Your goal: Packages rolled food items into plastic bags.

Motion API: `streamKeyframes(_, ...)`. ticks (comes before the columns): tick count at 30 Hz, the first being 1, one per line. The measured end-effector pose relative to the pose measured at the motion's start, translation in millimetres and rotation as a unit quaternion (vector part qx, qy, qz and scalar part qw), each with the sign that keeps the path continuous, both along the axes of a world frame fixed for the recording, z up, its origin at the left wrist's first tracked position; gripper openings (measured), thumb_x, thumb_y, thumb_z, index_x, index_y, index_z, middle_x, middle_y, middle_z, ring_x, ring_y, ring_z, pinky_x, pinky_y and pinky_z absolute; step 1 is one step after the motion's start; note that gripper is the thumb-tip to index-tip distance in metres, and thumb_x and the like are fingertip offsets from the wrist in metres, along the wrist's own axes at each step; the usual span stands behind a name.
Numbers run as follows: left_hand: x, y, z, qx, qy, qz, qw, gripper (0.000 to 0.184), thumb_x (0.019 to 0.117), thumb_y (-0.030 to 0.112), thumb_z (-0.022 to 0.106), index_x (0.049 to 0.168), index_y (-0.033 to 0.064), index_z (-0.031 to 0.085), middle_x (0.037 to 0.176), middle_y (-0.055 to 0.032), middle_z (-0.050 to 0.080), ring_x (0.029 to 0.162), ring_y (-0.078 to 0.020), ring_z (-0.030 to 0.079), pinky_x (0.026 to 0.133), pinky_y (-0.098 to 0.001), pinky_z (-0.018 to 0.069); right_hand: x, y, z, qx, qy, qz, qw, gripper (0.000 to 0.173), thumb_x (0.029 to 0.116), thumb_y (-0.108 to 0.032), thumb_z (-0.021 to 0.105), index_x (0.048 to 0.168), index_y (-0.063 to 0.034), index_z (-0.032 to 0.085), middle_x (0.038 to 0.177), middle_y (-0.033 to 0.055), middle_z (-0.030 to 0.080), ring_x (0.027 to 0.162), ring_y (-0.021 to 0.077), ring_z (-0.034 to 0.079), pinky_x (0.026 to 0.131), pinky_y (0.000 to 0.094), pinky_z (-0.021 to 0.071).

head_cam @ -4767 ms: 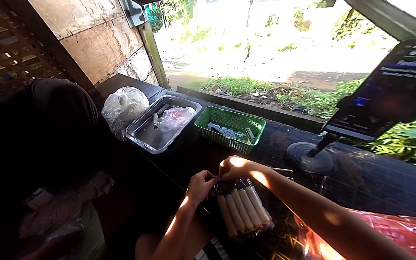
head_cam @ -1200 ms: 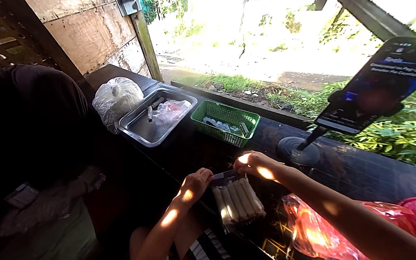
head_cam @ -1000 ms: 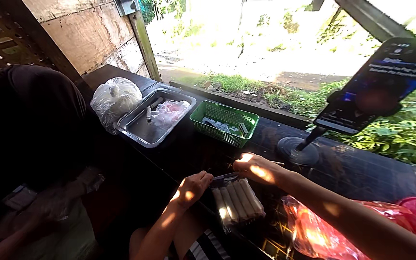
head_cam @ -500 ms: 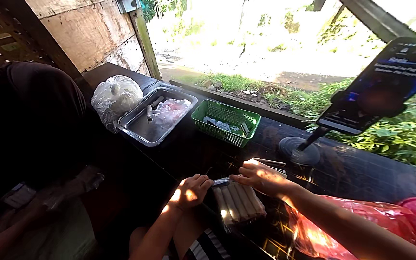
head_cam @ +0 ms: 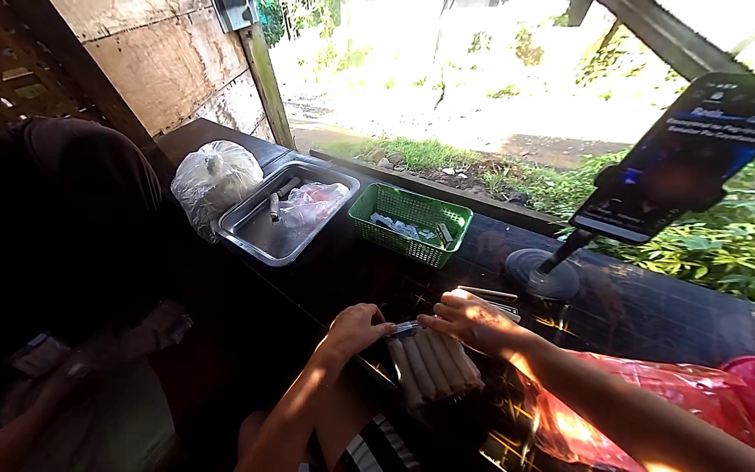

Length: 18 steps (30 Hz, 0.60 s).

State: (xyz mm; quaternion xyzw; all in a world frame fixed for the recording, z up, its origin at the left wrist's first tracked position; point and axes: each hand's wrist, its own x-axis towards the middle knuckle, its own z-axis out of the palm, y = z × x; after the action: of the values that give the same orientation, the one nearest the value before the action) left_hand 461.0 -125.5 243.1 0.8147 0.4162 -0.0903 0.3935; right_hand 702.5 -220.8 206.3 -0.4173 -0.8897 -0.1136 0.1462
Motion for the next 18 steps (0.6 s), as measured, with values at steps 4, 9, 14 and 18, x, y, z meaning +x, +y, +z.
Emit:
streamKeyframes(4, 4, 0, 4, -0.009, 0.021, -0.010, 1.000, 0.040, 0.1022, 0.036, 0.064, 0.121, 0.0008, 0.068, 0.126, -0.0188, 0.064, 0.121, -0.0309, 0.059, 0.107, -0.0505, 0.0432, 0, 0, 0, 0.014, -0.008, 0.004, 1.000, 0.036, 0.0895, 0.010, 0.060, 0.113, -0.0122, 0.076, 0.075, 0.0111, 0.062, 0.075, 0.0312, 0.063, 0.067, 0.0420, 0.0513)
streamKeyframes(9, 8, 1, 8, -0.027, 0.040, -0.021, 0.999, 0.039, 0.1025, 0.033, 0.064, 0.121, -0.0015, 0.067, 0.121, -0.0199, 0.066, 0.117, -0.0308, 0.061, 0.105, -0.0501, 0.0438, -1, -1, 0, 0.030, -0.019, 0.004, 0.999, 0.033, 0.0893, 0.009, 0.061, 0.111, -0.0108, 0.076, 0.073, 0.0105, 0.061, 0.074, 0.0303, 0.063, 0.068, 0.0414, 0.0511)
streamKeyframes(14, 5, 3, 5, -0.034, 0.023, -0.021, 0.999, 0.037, 0.1033, 0.031, 0.063, 0.118, -0.0023, 0.067, 0.117, -0.0203, 0.066, 0.112, -0.0309, 0.062, 0.102, -0.0500, 0.0450, 4, -4, 1, 0.034, -0.019, -0.002, 0.999, 0.029, 0.0897, 0.010, 0.060, 0.109, -0.0067, 0.074, 0.074, 0.0114, 0.064, 0.075, 0.0313, 0.066, 0.071, 0.0440, 0.0537)
streamKeyframes(18, 3, 4, 3, -0.035, 0.012, -0.019, 0.999, 0.036, 0.1028, 0.031, 0.064, 0.117, -0.0021, 0.068, 0.117, -0.0198, 0.066, 0.112, -0.0302, 0.062, 0.102, -0.0494, 0.0445, 18, -13, 5, 0.015, 0.058, -0.071, 0.996, 0.023, 0.0954, 0.004, 0.056, 0.107, -0.0035, 0.074, 0.084, 0.0183, 0.069, 0.088, 0.0390, 0.070, 0.085, 0.0544, 0.0553)
